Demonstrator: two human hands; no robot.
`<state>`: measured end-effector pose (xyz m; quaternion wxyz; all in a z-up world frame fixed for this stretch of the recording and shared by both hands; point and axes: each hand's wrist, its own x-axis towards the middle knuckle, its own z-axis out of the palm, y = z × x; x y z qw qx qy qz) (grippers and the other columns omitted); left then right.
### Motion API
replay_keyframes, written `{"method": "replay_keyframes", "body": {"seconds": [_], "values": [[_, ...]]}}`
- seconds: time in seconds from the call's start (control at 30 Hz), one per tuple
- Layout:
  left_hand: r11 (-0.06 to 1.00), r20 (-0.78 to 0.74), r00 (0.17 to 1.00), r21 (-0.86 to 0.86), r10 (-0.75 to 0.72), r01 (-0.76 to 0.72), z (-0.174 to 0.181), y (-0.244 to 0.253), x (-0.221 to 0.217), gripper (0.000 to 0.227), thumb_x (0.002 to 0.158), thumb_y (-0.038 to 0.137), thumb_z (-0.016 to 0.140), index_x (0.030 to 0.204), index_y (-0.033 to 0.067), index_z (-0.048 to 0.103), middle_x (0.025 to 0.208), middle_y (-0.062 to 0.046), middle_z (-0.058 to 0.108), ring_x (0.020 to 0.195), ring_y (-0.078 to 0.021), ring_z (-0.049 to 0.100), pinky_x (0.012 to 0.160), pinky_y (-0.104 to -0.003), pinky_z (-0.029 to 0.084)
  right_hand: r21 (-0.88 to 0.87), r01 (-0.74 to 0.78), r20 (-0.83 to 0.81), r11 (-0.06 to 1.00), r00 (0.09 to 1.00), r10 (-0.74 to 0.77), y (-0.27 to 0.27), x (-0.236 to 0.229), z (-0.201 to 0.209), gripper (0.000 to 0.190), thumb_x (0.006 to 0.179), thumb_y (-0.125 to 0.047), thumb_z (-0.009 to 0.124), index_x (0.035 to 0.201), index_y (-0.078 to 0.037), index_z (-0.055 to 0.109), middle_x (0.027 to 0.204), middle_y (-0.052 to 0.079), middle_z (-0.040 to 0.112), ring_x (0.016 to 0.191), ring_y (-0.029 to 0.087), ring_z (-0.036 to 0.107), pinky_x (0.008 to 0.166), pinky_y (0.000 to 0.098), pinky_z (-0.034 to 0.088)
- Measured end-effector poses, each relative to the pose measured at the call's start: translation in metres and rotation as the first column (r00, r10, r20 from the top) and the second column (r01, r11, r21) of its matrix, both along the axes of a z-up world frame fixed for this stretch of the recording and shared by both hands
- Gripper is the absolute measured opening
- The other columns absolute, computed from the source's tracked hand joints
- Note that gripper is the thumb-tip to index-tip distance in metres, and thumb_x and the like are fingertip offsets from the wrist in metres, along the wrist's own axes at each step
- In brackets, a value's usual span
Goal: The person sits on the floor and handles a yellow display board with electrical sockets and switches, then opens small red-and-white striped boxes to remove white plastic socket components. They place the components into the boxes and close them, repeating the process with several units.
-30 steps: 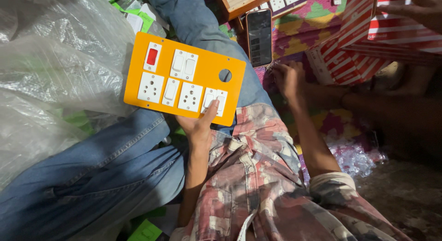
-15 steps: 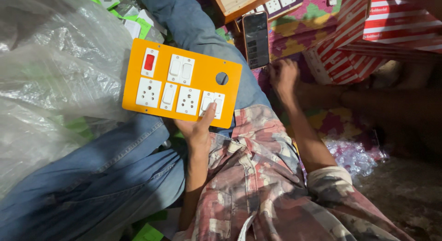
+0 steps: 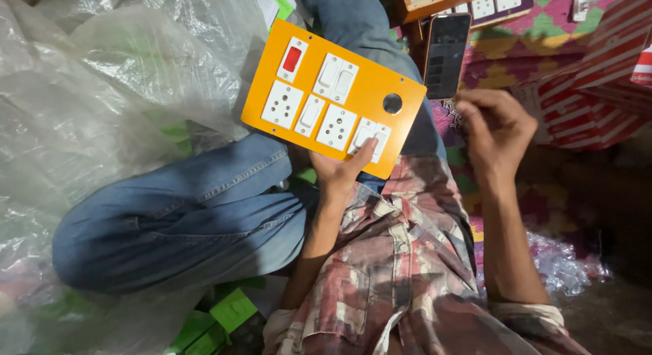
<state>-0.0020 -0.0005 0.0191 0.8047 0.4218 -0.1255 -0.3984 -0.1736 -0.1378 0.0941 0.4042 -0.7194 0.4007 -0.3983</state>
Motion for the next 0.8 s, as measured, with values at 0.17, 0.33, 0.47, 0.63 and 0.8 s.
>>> {"method": "replay_keyframes", "body": {"seconds": [0.17, 0.33, 0.47, 0.63, 0.8], "values": [[0.999, 0.022, 0.999, -0.02, -0.03, 0.03, 0.001, 0.0, 0.0, 0.055, 0.082, -0.014, 0.077, 0.131, -0.0073, 0.054, 0.117, -0.012, 0.067, 0.101, -0.0186, 0.07, 0.089, -0.033, 0.06, -0.091, -0.187, -0.165, 0.978, 0.971, 0.17, 0.031, 0.03, 0.033, 0.01, 0.095, 0.006, 0.075, 0.104, 0.0, 0.076, 0.103, 0.01, 0.075, 0.094, 0.016, 0.072, 0.083, 0.0273, 0.057], [0.999, 0.089, 0.995, -0.006, -0.038, 0.039, -0.003, 0.002, 0.0, 0.051, 0.081, -0.012, 0.08, 0.126, -0.0072, 0.058, 0.115, -0.011, 0.069, 0.1, -0.0177, 0.07, 0.089, -0.032, 0.06, -0.202, -0.285, -0.281, 0.937, 0.933, 0.223, 0.034, 0.048, 0.036, 0.011, 0.091, 0.002, 0.08, 0.098, -0.006, 0.076, 0.101, 0.006, 0.076, 0.096, 0.022, 0.07, 0.089, 0.0334, 0.052], [0.999, 0.125, 0.991, 0.004, -0.043, 0.043, -0.004, 0.003, 0.0, 0.05, 0.08, -0.009, 0.081, 0.125, -0.0061, 0.059, 0.114, -0.01, 0.069, 0.1, -0.0164, 0.07, 0.089, -0.031, 0.06, -0.214, -0.287, -0.305, 0.934, 0.928, 0.215, 0.035, 0.052, 0.035, 0.015, 0.087, 0.001, 0.082, 0.098, -0.008, 0.077, 0.102, 0.006, 0.073, 0.098, 0.024, 0.065, 0.089, 0.0356, 0.05], [0.997, 0.112, 0.991, 0.028, -0.074, 0.071, -0.002, 0.004, 0.0, 0.047, 0.082, -0.008, 0.081, 0.124, -0.0066, 0.061, 0.114, -0.011, 0.07, 0.099, -0.0165, 0.071, 0.087, -0.031, 0.061, -0.295, -0.303, -0.355, 0.906, 0.915, 0.191, 0.036, 0.054, 0.037, 0.02, 0.085, 0.005, 0.08, 0.099, -0.009, 0.077, 0.1, 0.005, 0.07, 0.099, 0.026, 0.062, 0.087, 0.0373, 0.05], [0.996, 0.129, 0.988, 0.034, -0.088, 0.084, -0.001, 0.004, -0.001, 0.046, 0.083, -0.009, 0.08, 0.125, -0.0066, 0.06, 0.112, -0.011, 0.071, 0.097, -0.0172, 0.072, 0.086, -0.032, 0.061, -0.362, -0.349, -0.475, 0.864, 0.867, 0.152, 0.037, 0.054, 0.045, 0.024, 0.079, 0.007, 0.08, 0.098, -0.008, 0.075, 0.096, 0.006, 0.065, 0.097, 0.029, 0.058, 0.085, 0.039, 0.05]]}}
